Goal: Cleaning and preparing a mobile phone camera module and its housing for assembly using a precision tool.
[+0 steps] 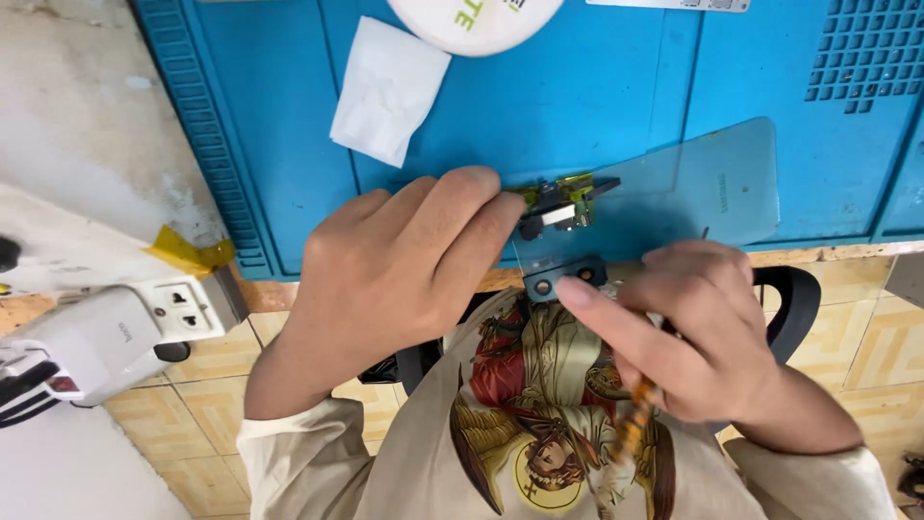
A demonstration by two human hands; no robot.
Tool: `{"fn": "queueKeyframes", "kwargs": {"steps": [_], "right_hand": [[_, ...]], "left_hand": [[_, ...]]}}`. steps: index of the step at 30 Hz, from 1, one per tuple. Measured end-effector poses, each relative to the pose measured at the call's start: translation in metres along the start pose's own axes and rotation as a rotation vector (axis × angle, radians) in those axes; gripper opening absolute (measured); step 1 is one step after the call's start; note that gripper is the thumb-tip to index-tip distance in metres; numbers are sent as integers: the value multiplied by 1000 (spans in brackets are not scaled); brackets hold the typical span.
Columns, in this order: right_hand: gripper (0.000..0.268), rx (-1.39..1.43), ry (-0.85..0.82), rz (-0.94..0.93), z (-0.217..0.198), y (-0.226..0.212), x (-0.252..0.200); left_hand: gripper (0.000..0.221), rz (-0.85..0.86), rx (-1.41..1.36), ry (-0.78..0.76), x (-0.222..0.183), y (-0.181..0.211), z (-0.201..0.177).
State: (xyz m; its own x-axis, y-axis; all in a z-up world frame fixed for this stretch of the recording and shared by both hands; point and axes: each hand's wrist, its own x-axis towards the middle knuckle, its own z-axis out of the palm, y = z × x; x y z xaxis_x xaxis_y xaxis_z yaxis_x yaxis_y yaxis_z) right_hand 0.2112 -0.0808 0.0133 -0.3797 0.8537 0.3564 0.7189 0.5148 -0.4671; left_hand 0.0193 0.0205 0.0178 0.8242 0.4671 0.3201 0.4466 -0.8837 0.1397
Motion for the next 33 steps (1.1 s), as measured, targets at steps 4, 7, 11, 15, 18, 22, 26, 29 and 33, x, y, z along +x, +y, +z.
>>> {"fn": "queueKeyframes", "kwargs": {"steps": [4, 7, 11, 15, 18, 22, 26, 29, 33], "right_hand": [[29, -201, -31, 76, 4, -13, 13], [29, -375, -33, 80, 8, -14, 18], [26, -379, -50, 79, 13, -10, 19], [26, -366, -28, 98, 18, -10, 21], [27, -357, 7, 96, 22, -7, 20], [23, -352, 7, 106, 24, -7, 23], [24, -359, 9, 110, 26, -6, 24], [26, -350, 20, 110, 28, -5, 23], [29, -356, 17, 112, 30, -5, 23]], "left_hand": [[6, 13, 16, 39, -3, -1, -6], [8, 8, 19, 46, -6, -2, -4], [9, 10, 25, 31, -5, -3, -2], [10, 14, 8, 3, -9, -4, 2], [12, 13, 13, -4, -8, -5, 3], [14, 2, 0, 1, -9, -6, 4], [16, 0, -22, -21, -11, -7, 6], [17, -2, -22, -43, -14, -6, 8], [18, -13, -39, -69, -18, -6, 12]]}}
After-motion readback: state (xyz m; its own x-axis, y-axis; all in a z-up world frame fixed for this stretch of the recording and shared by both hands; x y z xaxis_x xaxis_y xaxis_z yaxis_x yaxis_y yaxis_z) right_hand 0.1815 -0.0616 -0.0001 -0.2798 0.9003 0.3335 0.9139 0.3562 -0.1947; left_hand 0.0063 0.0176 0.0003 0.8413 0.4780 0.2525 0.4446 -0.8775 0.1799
